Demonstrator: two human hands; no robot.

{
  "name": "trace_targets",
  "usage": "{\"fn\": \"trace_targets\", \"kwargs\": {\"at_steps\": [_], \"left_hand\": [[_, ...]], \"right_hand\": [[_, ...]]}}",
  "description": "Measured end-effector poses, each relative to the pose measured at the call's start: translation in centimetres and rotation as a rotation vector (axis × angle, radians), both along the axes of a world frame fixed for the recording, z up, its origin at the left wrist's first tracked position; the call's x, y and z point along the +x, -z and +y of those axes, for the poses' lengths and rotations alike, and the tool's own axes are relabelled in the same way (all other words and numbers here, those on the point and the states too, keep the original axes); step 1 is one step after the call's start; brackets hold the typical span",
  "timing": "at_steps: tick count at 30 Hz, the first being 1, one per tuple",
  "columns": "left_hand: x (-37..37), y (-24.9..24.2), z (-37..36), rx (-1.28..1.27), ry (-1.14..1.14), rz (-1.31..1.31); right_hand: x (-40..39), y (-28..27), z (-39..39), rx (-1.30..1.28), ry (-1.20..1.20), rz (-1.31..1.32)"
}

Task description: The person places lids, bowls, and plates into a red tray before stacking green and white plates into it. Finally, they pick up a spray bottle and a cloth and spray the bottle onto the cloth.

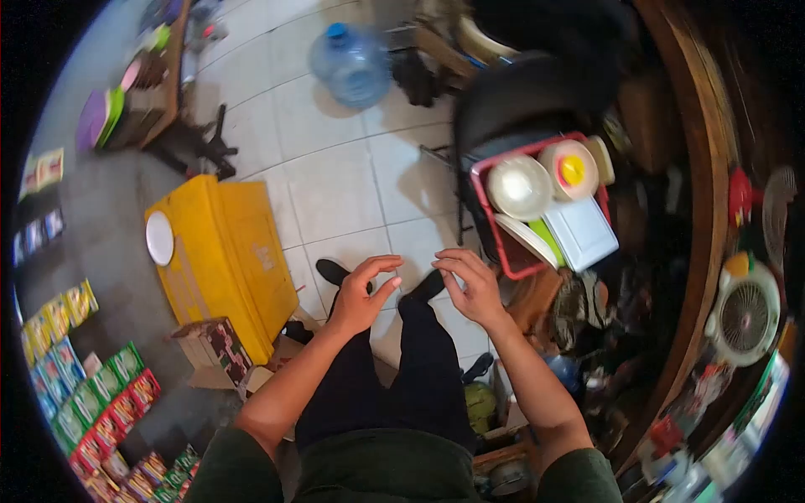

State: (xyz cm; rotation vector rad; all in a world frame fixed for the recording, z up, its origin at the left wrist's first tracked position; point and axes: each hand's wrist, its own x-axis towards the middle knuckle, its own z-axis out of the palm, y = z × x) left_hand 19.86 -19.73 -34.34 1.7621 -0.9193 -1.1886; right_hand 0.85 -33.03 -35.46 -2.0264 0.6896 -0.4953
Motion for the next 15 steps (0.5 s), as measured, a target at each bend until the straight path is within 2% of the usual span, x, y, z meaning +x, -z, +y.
{"fn": "trace_targets", "kwargs": {"at_steps": [4, 7, 10, 11, 13, 15], "left_hand": [[7.0, 1.2, 4.7, -0.062, -0.175, 0.028], [12.6, 2.4, 9.3, -0.071, -0.343, 0.038], [18.5, 2.8, 13.6, 0.041, -0.495, 0.191], [20.1, 3.4, 15.1, 0.028, -0.546, 0.19], [22.9, 5.2, 17.9, -0.049, -0.821, 0.311], [25.5, 5.7, 20.6, -0.125, -0.939, 0.343]], "right_hand": [[9.6, 0.2, 1.1, -0.005, -0.146, -0.013], [17.6, 0.6, 3.9, -0.031, -0.197, 0.096], [25.6, 1.4, 8.8, 0.039, -0.562, 0.153], [28.1, 1.6, 10.6, 0.077, -0.687, 0.181], [33.1, 1.6, 14.5, 0.098, -0.901, 0.154], [37.6, 0.9, 18.0, 0.046, -1.051, 0.158]]}}
